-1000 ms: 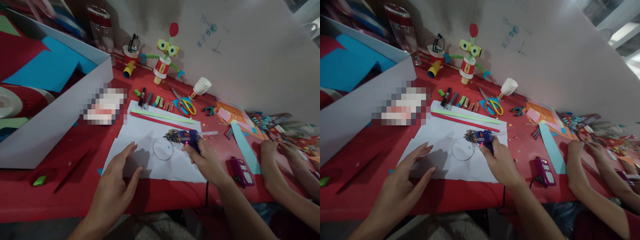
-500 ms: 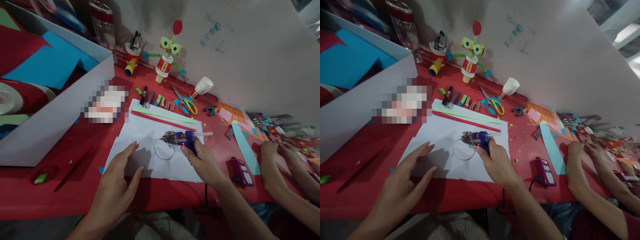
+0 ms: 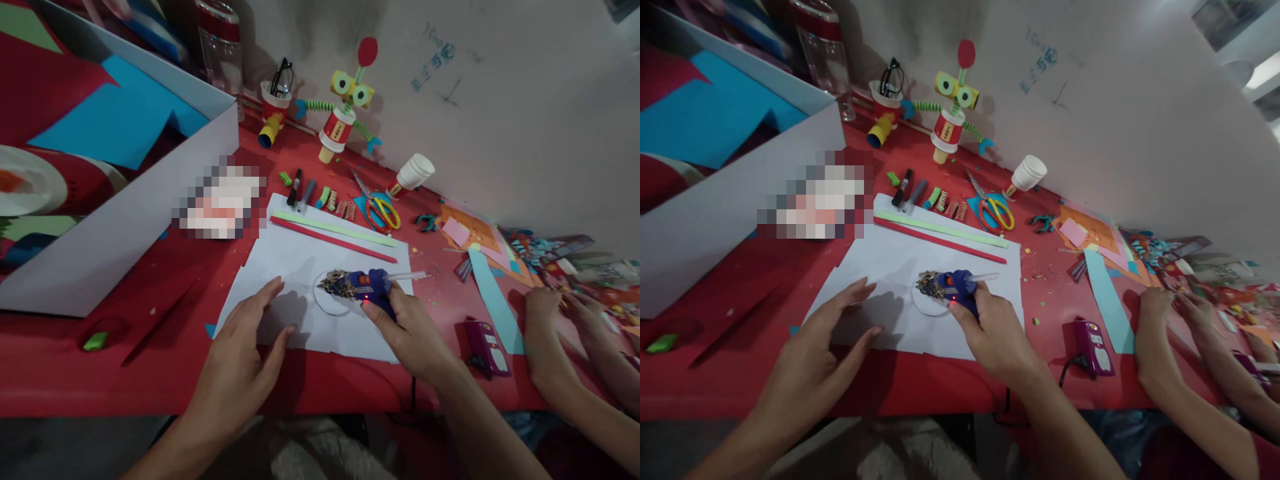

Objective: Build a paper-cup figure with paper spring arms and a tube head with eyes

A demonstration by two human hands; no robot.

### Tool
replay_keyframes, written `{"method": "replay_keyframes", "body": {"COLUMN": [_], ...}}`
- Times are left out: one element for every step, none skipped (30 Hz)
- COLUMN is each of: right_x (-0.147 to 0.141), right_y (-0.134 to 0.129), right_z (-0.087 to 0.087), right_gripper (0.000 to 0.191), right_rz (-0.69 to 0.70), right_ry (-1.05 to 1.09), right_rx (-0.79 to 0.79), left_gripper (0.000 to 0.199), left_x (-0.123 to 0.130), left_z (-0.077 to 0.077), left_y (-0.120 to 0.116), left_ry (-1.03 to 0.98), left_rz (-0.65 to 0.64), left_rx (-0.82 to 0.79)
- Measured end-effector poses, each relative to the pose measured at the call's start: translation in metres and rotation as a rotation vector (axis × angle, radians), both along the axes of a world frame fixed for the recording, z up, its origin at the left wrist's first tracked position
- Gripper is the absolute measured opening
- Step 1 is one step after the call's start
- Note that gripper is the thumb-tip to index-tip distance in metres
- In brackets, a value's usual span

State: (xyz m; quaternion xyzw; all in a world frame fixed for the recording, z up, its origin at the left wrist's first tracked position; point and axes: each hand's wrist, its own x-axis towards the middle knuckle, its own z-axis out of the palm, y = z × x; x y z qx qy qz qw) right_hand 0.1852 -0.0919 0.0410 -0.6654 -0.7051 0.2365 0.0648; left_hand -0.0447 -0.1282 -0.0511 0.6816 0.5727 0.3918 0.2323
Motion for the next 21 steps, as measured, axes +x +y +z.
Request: {"method": "replay_keyframes", "body": {"right_x": [0.000, 0.000, -0.001, -0.001, -0.001, -0.001, -0.001, 0.000, 0.001, 0.002, 0.004, 0.005, 0.007, 0.009, 0.010, 0.011, 0.013, 0.014, 0.016, 0.018, 0.021], "right_y": [-0.001, -0.001, -0.002, -0.002, -0.002, -0.002, -0.002, -0.002, -0.002, -0.002, -0.002, -0.003, -0.003, -0.004, -0.004, -0.005, -0.006, -0.006, -0.007, -0.008, -0.009], "right_z": [0.000, 0.000, 0.001, 0.001, 0.001, 0.002, 0.002, 0.003, 0.003, 0.004, 0.004, 0.005, 0.005, 0.005, 0.006, 0.006, 0.006, 0.006, 0.006, 0.007, 0.007], "right_gripper": [0.021, 0.021, 0.021, 0.021, 0.021, 0.021, 0.021, 0.021, 0.022, 0.023, 0.023, 0.024, 0.025, 0.027, 0.028, 0.029, 0.030, 0.030, 0.031, 0.032, 0.033], "right_rz": [0.001, 0.002, 0.004, 0.006, 0.009, 0.012, 0.012, 0.011, 0.007, 0.000, -0.007, -0.017, -0.025, -0.032, -0.039, -0.044, -0.049, -0.054, -0.064, -0.079, -0.096], "right_ry": [-0.003, -0.005, -0.004, 0.000, 0.005, 0.013, 0.020, 0.029, 0.040, 0.054, 0.070, 0.086, 0.102, 0.116, 0.127, 0.134, 0.138, 0.142, 0.143, 0.145, 0.149], "right_rx": [-0.005, -0.007, -0.008, -0.005, -0.004, -0.004, -0.005, -0.011, -0.024, -0.040, -0.053, -0.060, -0.062, -0.061, -0.059, -0.059, -0.062, -0.063, -0.062, -0.056, -0.048], "left_gripper": [0.047, 0.048, 0.048, 0.049, 0.050, 0.050, 0.050, 0.051, 0.051, 0.051, 0.051, 0.051, 0.051, 0.051, 0.051, 0.051, 0.052, 0.052, 0.053, 0.053, 0.052], "left_x": [0.000, 0.000, 0.000, 0.000, 0.000, 0.000, 0.000, 0.000, 0.000, 0.000, 0.000, 0.000, 0.000, 0.000, -0.001, -0.001, -0.001, -0.001, -0.001, 0.000, 0.000], "left_z": [0.000, 0.000, 0.000, -0.001, -0.001, -0.001, -0.002, -0.002, -0.003, -0.003, -0.004, -0.004, -0.004, -0.004, -0.004, -0.004, -0.003, -0.003, -0.003, -0.002, -0.002], "left_y": [0.000, 0.000, -0.001, -0.001, -0.001, -0.001, -0.001, -0.001, -0.001, -0.001, -0.001, -0.001, -0.001, 0.000, 0.000, 0.000, 0.000, -0.001, -0.001, -0.001, -0.001], "left_ry": [-0.002, -0.005, -0.008, -0.010, -0.012, -0.014, -0.016, -0.016, -0.015, -0.012, -0.008, -0.005, -0.004, -0.004, -0.005, -0.007, -0.008, -0.008, -0.008, -0.009, -0.012], "left_rz": [-0.001, -0.001, -0.003, -0.003, -0.003, -0.004, -0.004, -0.004, -0.003, -0.001, 0.000, 0.000, 0.002, 0.000, -0.001, -0.001, -0.002, -0.001, 0.000, 0.002, 0.005], "left_rx": [-0.002, -0.001, 0.000, 0.000, 0.003, 0.007, 0.011, 0.013, 0.016, 0.018, 0.017, 0.015, 0.014, 0.011, 0.009, 0.006, 0.004, -0.001, -0.008, -0.014, -0.019]}}
